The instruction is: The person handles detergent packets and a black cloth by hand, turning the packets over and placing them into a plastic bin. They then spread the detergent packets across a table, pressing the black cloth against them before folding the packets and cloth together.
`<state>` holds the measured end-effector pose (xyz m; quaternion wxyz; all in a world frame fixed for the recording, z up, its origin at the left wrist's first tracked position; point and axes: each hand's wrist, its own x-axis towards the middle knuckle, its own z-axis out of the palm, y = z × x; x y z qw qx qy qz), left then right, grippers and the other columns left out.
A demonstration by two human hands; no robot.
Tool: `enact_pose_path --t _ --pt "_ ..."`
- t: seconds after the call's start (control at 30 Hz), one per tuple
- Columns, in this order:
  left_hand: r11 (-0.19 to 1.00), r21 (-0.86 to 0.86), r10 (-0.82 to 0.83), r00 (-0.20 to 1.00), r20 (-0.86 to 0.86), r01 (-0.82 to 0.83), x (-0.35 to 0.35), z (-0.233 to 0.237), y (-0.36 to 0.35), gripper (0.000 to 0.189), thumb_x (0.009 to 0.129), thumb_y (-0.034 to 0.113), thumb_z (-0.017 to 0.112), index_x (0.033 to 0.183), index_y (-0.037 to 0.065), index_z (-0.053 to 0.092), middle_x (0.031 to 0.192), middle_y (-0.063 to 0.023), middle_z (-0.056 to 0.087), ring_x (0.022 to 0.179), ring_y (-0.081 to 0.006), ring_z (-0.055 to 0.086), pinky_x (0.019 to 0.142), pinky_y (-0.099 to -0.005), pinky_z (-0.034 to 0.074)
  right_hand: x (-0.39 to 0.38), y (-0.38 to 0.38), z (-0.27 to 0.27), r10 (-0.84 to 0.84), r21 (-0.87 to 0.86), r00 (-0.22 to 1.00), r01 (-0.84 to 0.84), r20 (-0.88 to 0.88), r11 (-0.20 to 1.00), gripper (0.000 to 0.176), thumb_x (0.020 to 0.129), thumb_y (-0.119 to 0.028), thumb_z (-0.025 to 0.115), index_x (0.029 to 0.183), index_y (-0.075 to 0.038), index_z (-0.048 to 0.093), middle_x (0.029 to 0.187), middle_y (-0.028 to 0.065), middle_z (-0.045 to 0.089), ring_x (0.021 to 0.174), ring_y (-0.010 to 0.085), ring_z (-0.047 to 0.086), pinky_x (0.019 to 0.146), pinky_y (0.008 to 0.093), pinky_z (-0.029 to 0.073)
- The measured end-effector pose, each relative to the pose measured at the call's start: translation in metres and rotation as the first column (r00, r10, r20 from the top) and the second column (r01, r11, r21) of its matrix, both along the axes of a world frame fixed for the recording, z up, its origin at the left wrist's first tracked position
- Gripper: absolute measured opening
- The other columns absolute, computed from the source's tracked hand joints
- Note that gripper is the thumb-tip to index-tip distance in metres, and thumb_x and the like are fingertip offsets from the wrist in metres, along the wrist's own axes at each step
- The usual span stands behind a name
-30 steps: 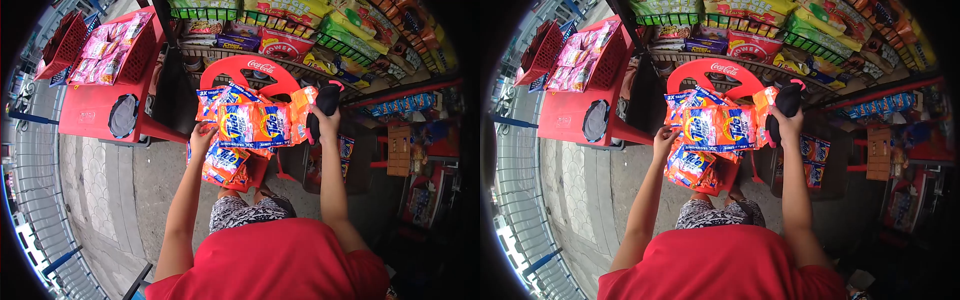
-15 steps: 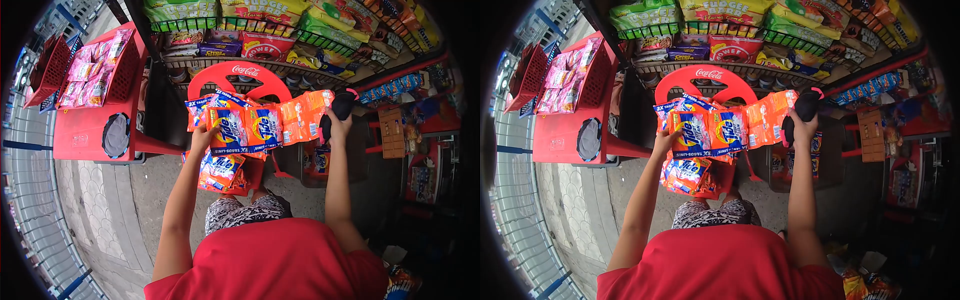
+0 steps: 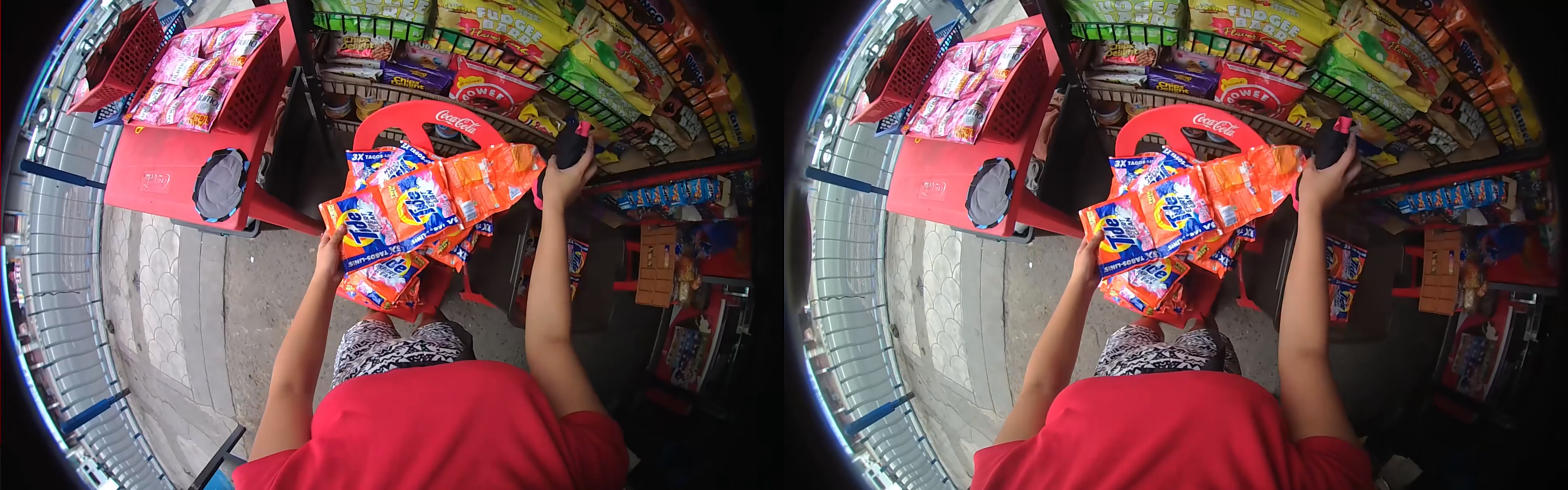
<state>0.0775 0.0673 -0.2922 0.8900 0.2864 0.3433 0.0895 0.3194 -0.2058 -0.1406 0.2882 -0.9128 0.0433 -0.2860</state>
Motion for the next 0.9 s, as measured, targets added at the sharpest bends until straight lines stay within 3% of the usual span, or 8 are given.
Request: enact_pose_path --t 0.1,0.2,0.27,0.33,0.4,0.73,0.87,0.9 --pt "0.999 -0.03 -0.013 0.998 -0.063 0.011 -0.001 0.015 -0.005 0.028 0.081 0.006 0.051 0.106 0.002 0.041 0.097 -0.0126 0.055 0.085 -0.0235 0.058 0.072 -0.0373 0.051 -0.037 0.063 -0.008 0.375 0.023 0.891 -0.394 0.257 0.919 0.067 0.064 -0.001 0.064 0.123 -0.017 0.037 0.119 0.017 0.035 0.106 0.0355 0.041 0.087 0.0403 0.037" --pt "0.994 -0.037 -0.101 0.992 -0.075 0.099 0.001 0.006 -0.002 0.031 0.08 0.007 0.051 0.109 0.002 0.04 0.1 -0.0128 0.055 0.087 -0.0239 0.058 0.074 -0.0383 0.05 -0.109 0.124 -0.05 0.7 -0.067 0.682 -0.724 -0.21 0.686 0.072 0.061 -0.02 0.072 0.123 -0.034 0.038 0.126 0.01 0.032 0.102 0.0304 0.041 0.081 0.0403 0.037" --pt "0.977 -0.124 -0.162 0.983 0.089 0.172 -0.003 -0.025 0.002 0.032 0.082 0.008 0.045 0.113 0.002 0.042 0.105 -0.0125 0.053 0.091 -0.0237 0.056 0.08 -0.0375 0.047 -0.152 0.15 -0.08 0.723 -0.075 0.418 -0.887 -0.551 0.455 0.071 0.061 -0.044 0.067 0.124 -0.035 0.037 0.134 0.0079 0.024 0.113 0.0331 0.032 0.086 0.0489 0.028" --pt "0.995 -0.096 -0.039 0.998 -0.05 0.034 -0.001 0.006 0.0 0.024 0.08 0.001 0.04 0.103 -0.001 0.044 0.096 -0.0116 0.055 0.089 -0.0213 0.056 0.078 -0.0336 0.047 -0.175 0.155 -0.118 0.74 -0.073 0.328 -0.932 -0.587 0.356 0.068 0.067 -0.045 0.061 0.127 -0.036 0.031 0.139 0.0082 0.015 0.119 0.0336 0.025 0.089 0.0509 0.023" --pt "0.99 -0.079 -0.117 0.993 -0.029 0.114 -0.009 -0.015 0.009 0.027 0.078 -0.002 0.041 0.105 0.0 0.044 0.096 -0.0106 0.055 0.09 -0.02 0.056 0.079 -0.0323 0.047 -0.175 0.146 -0.127 0.754 -0.057 0.296 -0.944 -0.586 0.326 0.065 0.071 -0.041 0.059 0.128 -0.037 0.028 0.14 0.0071 0.012 0.122 0.0331 0.022 0.09 0.052 0.022" --pt "0.989 -0.06 -0.133 0.99 0.038 0.135 0.0 0.003 0.0 0.037 0.074 -0.011 0.043 0.108 0.003 0.041 0.101 -0.0098 0.054 0.086 -0.0211 0.057 0.076 -0.0326 0.049 -0.09 0.112 -0.12 0.359 -0.457 0.731 -0.657 -0.58 0.599 0.054 0.077 -0.04 0.053 0.127 -0.031 0.033 0.137 0.0038 0.021 0.127 0.0291 0.013 0.092 0.0646 0.01" --pt "0.973 -0.193 -0.114 0.992 0.057 0.123 0.003 0.01 -0.003 0.031 0.078 0.0 0.045 0.108 0.003 0.04 0.1 -0.0098 0.054 0.093 -0.0233 0.054 0.085 -0.0383 0.043 -0.075 0.12 -0.131 0.297 -0.51 0.787 -0.588 -0.541 0.629 0.054 0.08 -0.044 0.046 0.128 -0.023 0.034 0.137 0.0058 0.021 0.128 0.0281 0.012 0.093 0.0635 0.009" --pt "0.947 -0.291 -0.124 0.99 0.061 0.137 0.001 0.003 -0.006 0.028 0.084 0.015 0.046 0.11 0.005 0.041 0.103 -0.0092 0.053 0.097 -0.023 0.052 0.088 -0.0402 0.041 -0.076 0.125 -0.138 0.337 -0.485 0.784 -0.597 -0.522 0.639 0.056 0.08 -0.044 0.045 0.128 -0.018 0.034 0.137 0.0065 0.021 0.128 0.0275 0.012 0.094 0.0627 0.008"
